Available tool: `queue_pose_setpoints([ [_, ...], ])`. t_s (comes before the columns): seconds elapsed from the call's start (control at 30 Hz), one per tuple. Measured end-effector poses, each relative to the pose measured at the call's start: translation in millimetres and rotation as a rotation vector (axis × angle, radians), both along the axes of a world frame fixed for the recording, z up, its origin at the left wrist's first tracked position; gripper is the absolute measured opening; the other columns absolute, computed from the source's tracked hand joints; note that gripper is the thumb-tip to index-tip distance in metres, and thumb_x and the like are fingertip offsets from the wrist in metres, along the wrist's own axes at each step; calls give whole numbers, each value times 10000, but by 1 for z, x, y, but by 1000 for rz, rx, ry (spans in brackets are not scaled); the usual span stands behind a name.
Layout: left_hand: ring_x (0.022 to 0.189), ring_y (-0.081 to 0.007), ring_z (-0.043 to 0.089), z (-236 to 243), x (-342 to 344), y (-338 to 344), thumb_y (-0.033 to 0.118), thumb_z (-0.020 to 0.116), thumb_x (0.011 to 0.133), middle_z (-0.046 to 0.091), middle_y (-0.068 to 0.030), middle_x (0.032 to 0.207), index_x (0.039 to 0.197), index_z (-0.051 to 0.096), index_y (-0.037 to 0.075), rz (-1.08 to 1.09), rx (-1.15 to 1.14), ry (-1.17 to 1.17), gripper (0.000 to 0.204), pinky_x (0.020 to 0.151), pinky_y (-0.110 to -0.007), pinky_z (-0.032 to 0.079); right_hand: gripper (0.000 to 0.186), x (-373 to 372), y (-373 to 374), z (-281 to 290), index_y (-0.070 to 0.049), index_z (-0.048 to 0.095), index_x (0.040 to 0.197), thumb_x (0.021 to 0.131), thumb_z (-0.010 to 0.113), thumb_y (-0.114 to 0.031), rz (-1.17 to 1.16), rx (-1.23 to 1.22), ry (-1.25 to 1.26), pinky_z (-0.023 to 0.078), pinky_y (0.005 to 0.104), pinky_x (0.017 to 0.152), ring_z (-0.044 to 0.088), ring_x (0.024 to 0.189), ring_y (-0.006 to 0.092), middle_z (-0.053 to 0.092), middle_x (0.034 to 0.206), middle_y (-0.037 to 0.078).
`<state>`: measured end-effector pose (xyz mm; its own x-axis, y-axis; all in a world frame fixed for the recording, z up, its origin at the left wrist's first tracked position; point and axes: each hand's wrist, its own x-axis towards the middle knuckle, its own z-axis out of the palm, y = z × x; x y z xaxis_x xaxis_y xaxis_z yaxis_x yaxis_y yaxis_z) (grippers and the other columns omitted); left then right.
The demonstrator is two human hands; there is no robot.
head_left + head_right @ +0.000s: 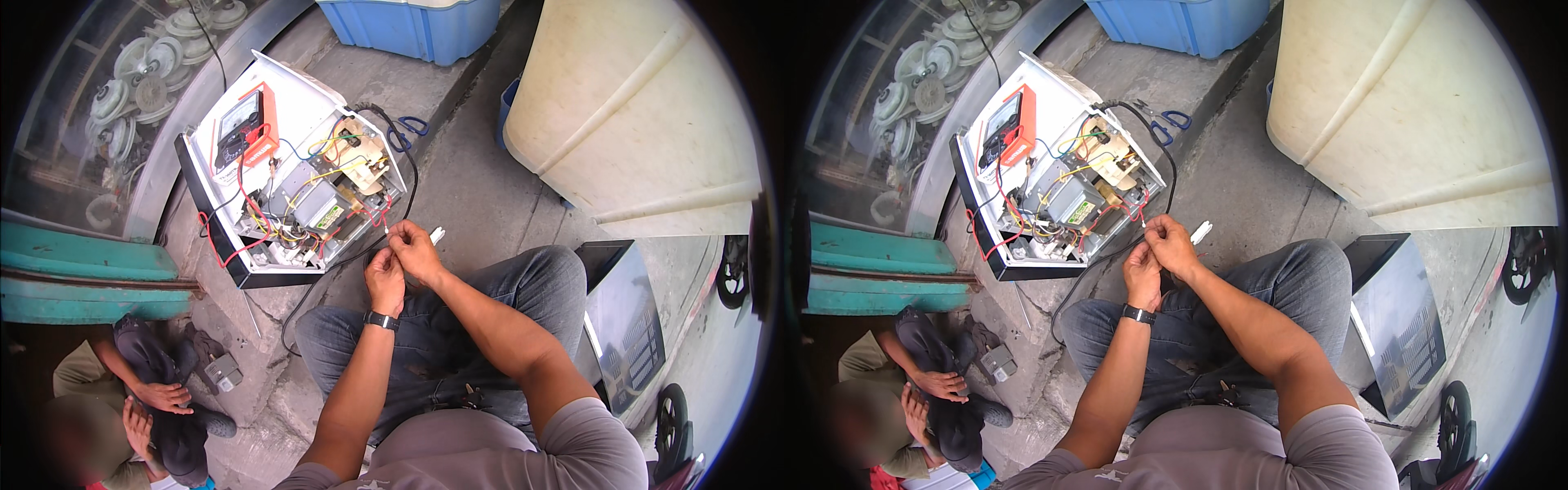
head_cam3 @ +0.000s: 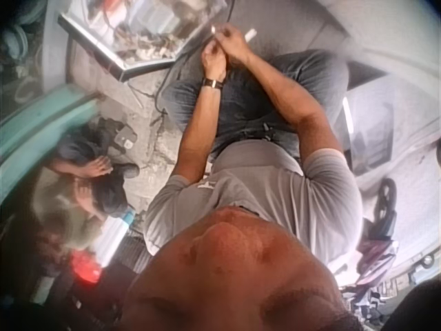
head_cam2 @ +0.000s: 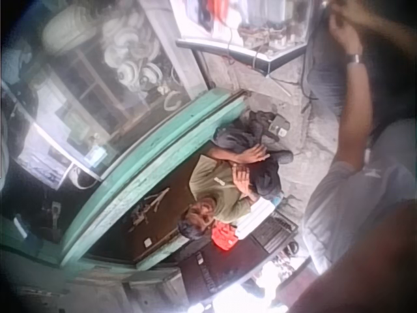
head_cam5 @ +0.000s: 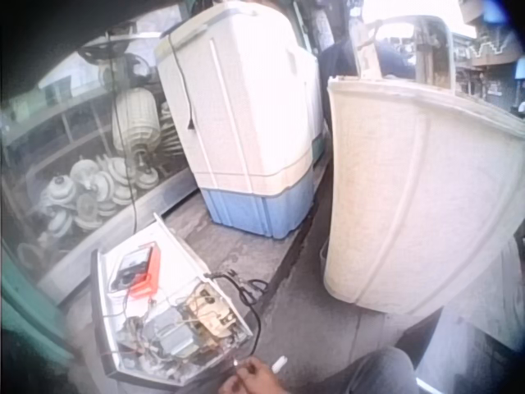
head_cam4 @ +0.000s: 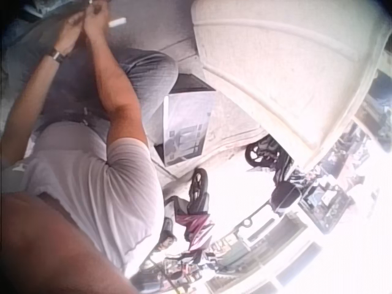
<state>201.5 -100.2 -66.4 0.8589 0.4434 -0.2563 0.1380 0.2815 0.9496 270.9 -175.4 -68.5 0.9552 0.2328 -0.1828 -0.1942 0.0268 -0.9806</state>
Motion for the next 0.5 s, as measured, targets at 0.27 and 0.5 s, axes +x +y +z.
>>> queue_pose_setpoints([
  [0.27,963,-113,663,-5,0,-1,10,581,1037,729,-82,1070,1168,681,-59,9,-5,3,178,864,-251,513,85,4,2,2,-63,635,1004,983,661,-141,110,211,114,455,253,733,532,847,73,596,884,-38],
  [0.5,990,-132,672,-9,-1,6,27,588,1053,711,-101,1142,1215,660,-61,-26,-16,-24,198,855,-259,540,145,-4,2,5,-49,637,1045,934,725,-81,29,159,74,518,280,780,592,885,86,638,915,2],
])
